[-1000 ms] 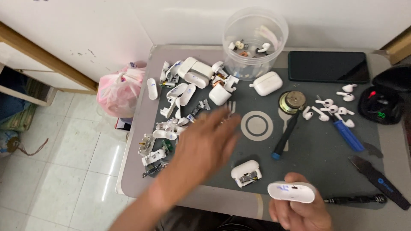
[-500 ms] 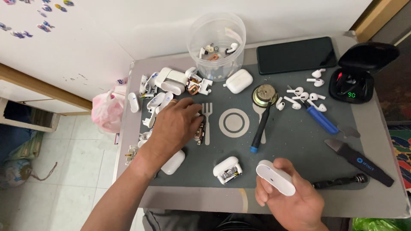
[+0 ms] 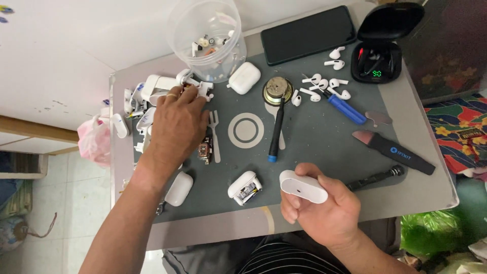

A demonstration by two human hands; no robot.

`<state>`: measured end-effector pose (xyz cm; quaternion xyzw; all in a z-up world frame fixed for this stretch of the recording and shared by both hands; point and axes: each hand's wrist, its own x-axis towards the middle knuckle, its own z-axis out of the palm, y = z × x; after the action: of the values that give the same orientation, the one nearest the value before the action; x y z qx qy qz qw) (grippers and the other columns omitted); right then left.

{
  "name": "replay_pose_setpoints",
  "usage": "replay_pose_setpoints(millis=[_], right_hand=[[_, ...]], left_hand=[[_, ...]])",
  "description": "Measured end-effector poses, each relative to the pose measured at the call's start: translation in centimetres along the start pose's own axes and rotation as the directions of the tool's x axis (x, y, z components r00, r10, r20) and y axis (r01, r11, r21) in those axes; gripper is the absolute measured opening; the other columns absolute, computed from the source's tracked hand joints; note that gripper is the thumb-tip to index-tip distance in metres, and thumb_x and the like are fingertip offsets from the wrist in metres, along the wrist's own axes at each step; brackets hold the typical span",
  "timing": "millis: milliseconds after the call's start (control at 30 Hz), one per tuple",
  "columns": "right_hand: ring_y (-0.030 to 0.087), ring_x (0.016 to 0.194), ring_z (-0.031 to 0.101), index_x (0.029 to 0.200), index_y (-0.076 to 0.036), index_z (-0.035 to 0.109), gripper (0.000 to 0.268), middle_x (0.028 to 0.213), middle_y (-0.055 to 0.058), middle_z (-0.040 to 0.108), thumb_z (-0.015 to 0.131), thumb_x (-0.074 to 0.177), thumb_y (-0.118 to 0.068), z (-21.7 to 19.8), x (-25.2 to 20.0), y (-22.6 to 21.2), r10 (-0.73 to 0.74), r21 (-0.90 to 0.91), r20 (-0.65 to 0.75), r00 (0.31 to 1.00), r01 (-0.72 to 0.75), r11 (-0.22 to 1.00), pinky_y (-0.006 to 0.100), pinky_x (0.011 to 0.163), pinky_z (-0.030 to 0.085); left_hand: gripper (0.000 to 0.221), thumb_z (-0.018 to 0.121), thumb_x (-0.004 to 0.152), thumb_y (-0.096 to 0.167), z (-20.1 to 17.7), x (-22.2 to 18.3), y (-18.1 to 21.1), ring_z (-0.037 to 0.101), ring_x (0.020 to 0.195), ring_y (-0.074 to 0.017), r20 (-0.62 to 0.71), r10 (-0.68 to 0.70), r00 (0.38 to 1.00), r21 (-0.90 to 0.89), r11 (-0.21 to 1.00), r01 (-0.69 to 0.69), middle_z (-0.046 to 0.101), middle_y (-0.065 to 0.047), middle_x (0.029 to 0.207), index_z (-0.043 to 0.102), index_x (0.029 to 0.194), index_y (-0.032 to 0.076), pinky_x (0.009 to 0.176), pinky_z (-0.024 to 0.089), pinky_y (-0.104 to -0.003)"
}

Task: Sorting and inspecting various internal components of disassembled wireless earbuds on a repair bench.

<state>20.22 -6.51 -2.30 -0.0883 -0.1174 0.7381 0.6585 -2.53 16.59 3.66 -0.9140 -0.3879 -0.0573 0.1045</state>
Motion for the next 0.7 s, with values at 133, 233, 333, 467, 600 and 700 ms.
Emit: replay_pose_setpoints(millis=[133,233,333,467,600,700], right_hand=[[0.030,0.066,0.045,0.124,-0.009,0.067,0.036,0.078,0.016,0.051,0.047,0.102,-0.031,-0.1,0.0,0.0,0.016,0.029,0.014,1.000,-0.016,0.999,0.042,0.062,0.038],[0.031,0.065,0.047,0.123,-0.008,0.068,0.037,0.077,0.017,0.052,0.046,0.103,-0.030,-0.2,-0.1,0.1,-0.013,0.015,0.006,1.000,0.013,1.000,0.043,0.062,0.038],[0.030,0.068,0.048,0.124,-0.010,0.068,0.035,0.079,0.016,0.053,0.049,0.102,-0.029,-0.8,-0.4,0.4,-0.061,-0.049,0.011,0.998,0.062,0.997,0.043,0.064,0.037],[0.029,0.072,0.051,0.125,-0.010,0.069,0.031,0.081,0.018,0.054,0.056,0.101,-0.024,-0.2,-0.4,1.0,-0.157,-0.186,0.069,0.985,0.167,0.968,0.043,0.068,0.037],[0.030,0.071,0.054,0.123,-0.006,0.070,0.030,0.089,0.019,0.060,0.057,0.101,-0.023,-0.7,-0.5,1.4,-0.194,-0.273,0.062,0.979,0.204,0.940,0.043,0.068,0.042],[0.030,0.069,0.056,0.123,-0.001,0.069,0.031,0.094,0.022,0.065,0.054,0.101,-0.018,-0.9,-0.5,2.1,-0.214,-0.262,0.051,0.975,0.220,0.940,0.043,0.066,0.042]], left_hand=[[0.022,0.060,0.101,0.023,-0.5,-1.2,0.1,0.061,0.118,-0.0391,-0.005,-0.002,1.000,-0.047,0.999,0.002,0.067,-0.010,0.099,0.070,0.089,0.008,0.088,0.050,-0.051],[0.018,0.068,0.099,0.020,-1.5,-1.9,0.5,0.063,0.100,-0.0363,-0.141,0.030,0.990,-0.095,0.995,-0.044,0.066,-0.012,0.096,0.069,0.091,0.003,0.083,0.053,-0.047],[0.025,0.080,0.095,0.026,-1.7,-3.2,1.0,0.064,0.087,-0.0370,-0.240,0.017,0.971,-0.075,0.997,-0.036,0.071,-0.013,0.106,0.071,0.100,0.003,0.078,0.054,-0.045],[0.031,0.081,0.091,0.032,-0.9,-5.1,1.3,0.067,0.088,-0.0343,-0.145,-0.097,0.985,-0.053,0.995,0.090,0.073,-0.010,0.108,0.073,0.111,0.010,0.070,0.056,-0.042],[0.029,0.084,0.089,0.028,-0.4,-5.4,1.0,0.068,0.081,-0.0339,-0.186,-0.106,0.977,-0.080,0.992,0.093,0.073,-0.006,0.105,0.073,0.111,0.012,0.064,0.055,-0.042],[0.024,0.079,0.091,0.024,-0.7,-5.6,0.8,0.069,0.082,-0.0368,-0.148,-0.112,0.983,-0.112,0.989,0.095,0.074,-0.008,0.104,0.073,0.110,0.011,0.061,0.055,-0.044]])
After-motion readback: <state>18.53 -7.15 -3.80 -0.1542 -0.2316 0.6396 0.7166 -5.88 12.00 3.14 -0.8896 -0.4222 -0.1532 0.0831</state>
